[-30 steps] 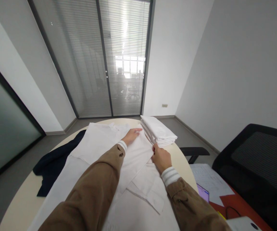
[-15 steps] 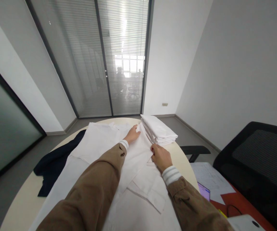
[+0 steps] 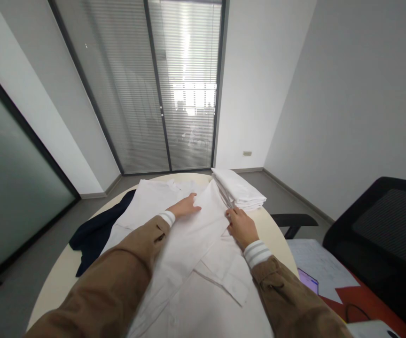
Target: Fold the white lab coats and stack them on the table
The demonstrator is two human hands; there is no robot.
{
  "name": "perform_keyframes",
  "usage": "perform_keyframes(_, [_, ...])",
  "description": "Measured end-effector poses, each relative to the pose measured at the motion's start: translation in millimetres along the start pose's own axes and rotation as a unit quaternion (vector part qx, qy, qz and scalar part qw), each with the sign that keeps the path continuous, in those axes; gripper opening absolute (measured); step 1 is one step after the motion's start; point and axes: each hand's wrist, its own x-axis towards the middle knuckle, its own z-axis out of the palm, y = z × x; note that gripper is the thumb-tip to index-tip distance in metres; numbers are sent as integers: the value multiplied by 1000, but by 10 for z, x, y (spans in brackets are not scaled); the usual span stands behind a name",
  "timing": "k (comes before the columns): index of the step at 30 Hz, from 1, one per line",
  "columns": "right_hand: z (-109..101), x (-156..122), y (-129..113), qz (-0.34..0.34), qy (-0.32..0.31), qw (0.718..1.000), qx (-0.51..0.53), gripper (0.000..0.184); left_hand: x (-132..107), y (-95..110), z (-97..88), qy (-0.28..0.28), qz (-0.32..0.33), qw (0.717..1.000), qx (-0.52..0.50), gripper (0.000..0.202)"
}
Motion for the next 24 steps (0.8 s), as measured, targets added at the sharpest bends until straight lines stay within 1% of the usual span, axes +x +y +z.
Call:
perform_keyframes(2, [2, -2, -3, -4, 4, 1000, -9, 33, -244, -73, -81, -5, -28, 999, 36, 78])
perform_keyframes(4, [7, -5, -8, -6, 15, 1000, -16, 36, -478, -159, -151, -31, -55, 996, 70, 72])
perform_keyframes(6, [18, -10, -14, -1, 24, 999, -27, 39, -680, -242, -208, -69, -74, 989, 111, 60])
perform_keyframes(8, [30, -17, -20, 8, 27, 999, -40, 38, -829, -305, -261, -82, -81, 983, 139, 45])
perform_keyframes(9, [36, -21, -22, 9, 27, 999, -44, 36, -879, -328, -290, -73, -81, 983, 146, 38])
perform_keyframes(11, [48, -29, -27, -3, 27, 998, -50, 30, -939, -356, -352, -29, -81, 985, 152, 33])
perform_keyframes(14, [65, -41, -35, -23, 34, 997, -60, 26, -982, -378, -440, 34, -79, 982, 165, 38])
perform_keyframes(16, [81, -48, -38, -23, 41, 997, -68, 28, -1028, -398, -478, 37, -85, 981, 171, 39])
perform_keyframes(17, [90, -51, -38, -21, 43, 996, -71, 29, -1064, -413, -490, 27, -92, 981, 171, 39])
perform_keyframes(18, [98, -53, -38, -18, 44, 996, -73, 30, -1107, -431, -501, 4, -102, 980, 168, 40])
perform_keyframes(22, [123, -51, -28, -22, 43, 996, -74, 30, -1315, -540, -574, -137, -149, 971, 123, 61])
perform_keyframes(23, [126, -48, -25, -28, 45, 996, -71, 30, -1361, -574, -611, -165, -152, 968, 110, 64])
perform_keyframes(24, [128, -45, -22, -36, 48, 996, -66, 30, -1400, -608, -655, -182, -150, 967, 98, 64])
